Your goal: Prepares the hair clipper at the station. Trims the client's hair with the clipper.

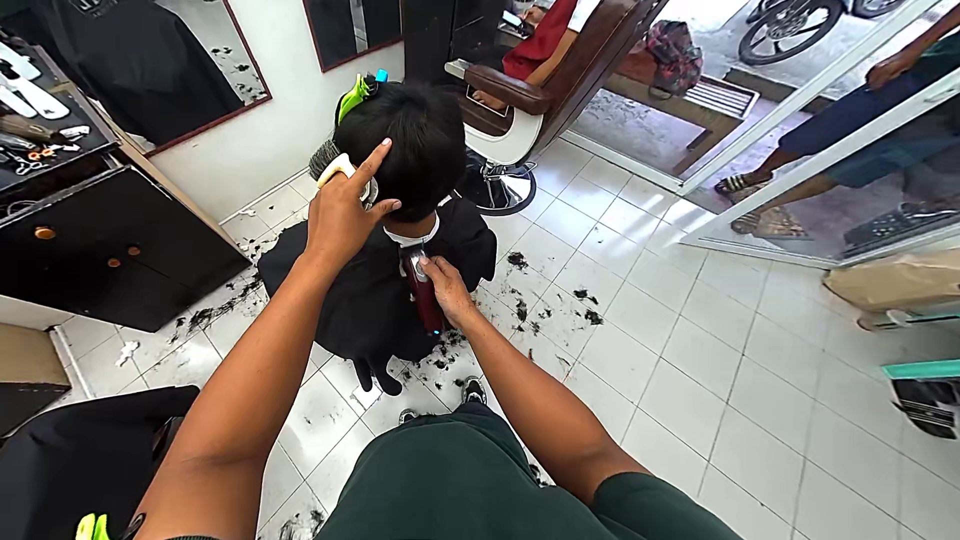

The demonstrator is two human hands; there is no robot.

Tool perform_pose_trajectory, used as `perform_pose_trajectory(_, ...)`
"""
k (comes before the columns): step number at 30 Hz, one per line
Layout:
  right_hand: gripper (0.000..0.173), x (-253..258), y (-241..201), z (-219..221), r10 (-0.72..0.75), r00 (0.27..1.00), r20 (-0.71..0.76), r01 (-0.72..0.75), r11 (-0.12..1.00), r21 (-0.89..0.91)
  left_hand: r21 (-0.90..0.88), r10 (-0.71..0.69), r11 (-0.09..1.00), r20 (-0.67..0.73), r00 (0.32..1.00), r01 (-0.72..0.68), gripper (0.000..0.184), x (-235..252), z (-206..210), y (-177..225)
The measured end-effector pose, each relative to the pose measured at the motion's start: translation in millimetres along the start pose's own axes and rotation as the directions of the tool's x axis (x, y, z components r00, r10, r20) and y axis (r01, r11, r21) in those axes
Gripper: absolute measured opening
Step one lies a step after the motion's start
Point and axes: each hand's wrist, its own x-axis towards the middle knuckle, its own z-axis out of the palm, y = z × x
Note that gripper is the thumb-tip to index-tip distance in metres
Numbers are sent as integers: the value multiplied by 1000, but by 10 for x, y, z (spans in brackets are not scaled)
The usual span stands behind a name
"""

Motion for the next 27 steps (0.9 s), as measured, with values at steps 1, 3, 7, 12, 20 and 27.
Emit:
perform_pose_trajectory(1, 42, -57, 19, -5, 50, 998, 22, -52, 995, 90, 3, 1, 1000, -5, 1000, -1, 73, 0, 1, -1)
perform_pose_trajectory(3, 45, -134, 6, -6, 158, 984, 77, -173, 955, 240, 6, 2, 1000, -11, 1000, -2, 73, -5, 4, 3)
perform_pose_trajectory(7, 34, -68, -149, 54, 188, 981, 42, -192, 973, 129, -1, 17, 1000, -17, 1000, -17, 72, -3, 11, 19)
perform_pose_trajectory(12, 55, 31, -221, 66, 103, 995, -11, -102, 993, 59, 0, 10, 1000, -10, 1000, -10, 73, 4, 8, 35)
perform_pose_trajectory(20, 42, 100, -293, 71, 67, 994, -91, -72, 996, -59, -7, -16, 1000, -1, 1000, 16, 73, 10, -2, 59)
perform_pose_trajectory(27, 48, 121, -287, 49, 79, 993, -91, -89, 989, -117, 6, -13, 1000, 0, 1000, 13, 72, 16, 3, 48)
